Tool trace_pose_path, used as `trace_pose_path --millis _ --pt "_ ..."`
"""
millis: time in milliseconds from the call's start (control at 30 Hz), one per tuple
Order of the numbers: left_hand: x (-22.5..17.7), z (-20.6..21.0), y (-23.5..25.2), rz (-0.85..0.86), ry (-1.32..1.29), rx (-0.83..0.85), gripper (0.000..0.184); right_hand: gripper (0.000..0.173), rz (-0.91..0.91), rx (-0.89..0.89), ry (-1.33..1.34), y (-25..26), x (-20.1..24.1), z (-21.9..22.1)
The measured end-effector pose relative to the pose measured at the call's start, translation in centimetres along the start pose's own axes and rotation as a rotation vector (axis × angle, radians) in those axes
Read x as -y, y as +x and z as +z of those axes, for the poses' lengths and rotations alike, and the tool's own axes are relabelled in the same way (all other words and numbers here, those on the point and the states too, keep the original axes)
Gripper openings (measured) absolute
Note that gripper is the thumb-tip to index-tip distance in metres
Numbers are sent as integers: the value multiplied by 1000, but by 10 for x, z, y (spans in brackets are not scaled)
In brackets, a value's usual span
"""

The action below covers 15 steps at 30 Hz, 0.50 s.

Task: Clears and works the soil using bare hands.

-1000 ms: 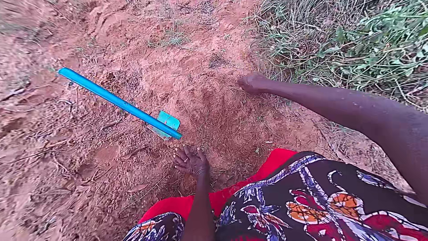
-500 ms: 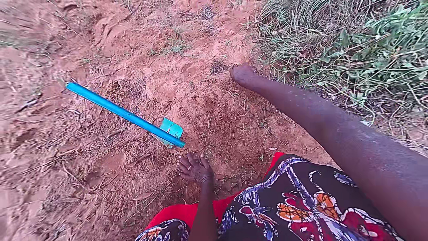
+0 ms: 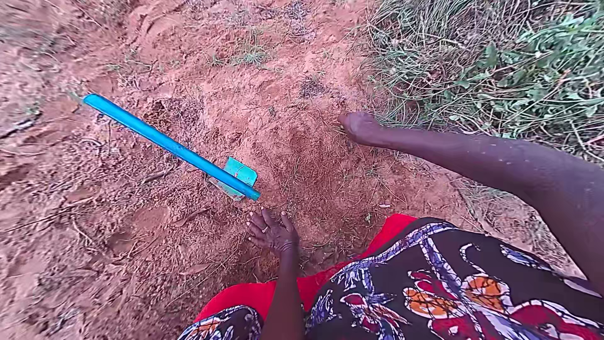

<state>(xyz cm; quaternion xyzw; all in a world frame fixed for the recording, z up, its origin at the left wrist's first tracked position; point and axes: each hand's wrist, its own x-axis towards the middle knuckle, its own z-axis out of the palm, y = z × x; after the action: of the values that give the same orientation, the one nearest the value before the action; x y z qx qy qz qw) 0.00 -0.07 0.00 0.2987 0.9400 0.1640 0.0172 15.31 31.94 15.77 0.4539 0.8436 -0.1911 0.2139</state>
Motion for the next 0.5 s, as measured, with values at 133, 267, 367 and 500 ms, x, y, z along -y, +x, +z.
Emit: trace_pose_path --millis 133,267,367,500 --pt "0 0 0 -8 -12 6 72 31 -227 -184 -38 30 -5 -8" --pt "-2 -2 0 -8 0 17 72 31 -480 -227 -147 69 17 6" --pt "-5 -7 1 -23 -13 30 73 29 -316 -234 -195 95 24 12" --pt "-4 -4 1 -13 -1 19 74 46 -181 -144 -194 94 31 1"
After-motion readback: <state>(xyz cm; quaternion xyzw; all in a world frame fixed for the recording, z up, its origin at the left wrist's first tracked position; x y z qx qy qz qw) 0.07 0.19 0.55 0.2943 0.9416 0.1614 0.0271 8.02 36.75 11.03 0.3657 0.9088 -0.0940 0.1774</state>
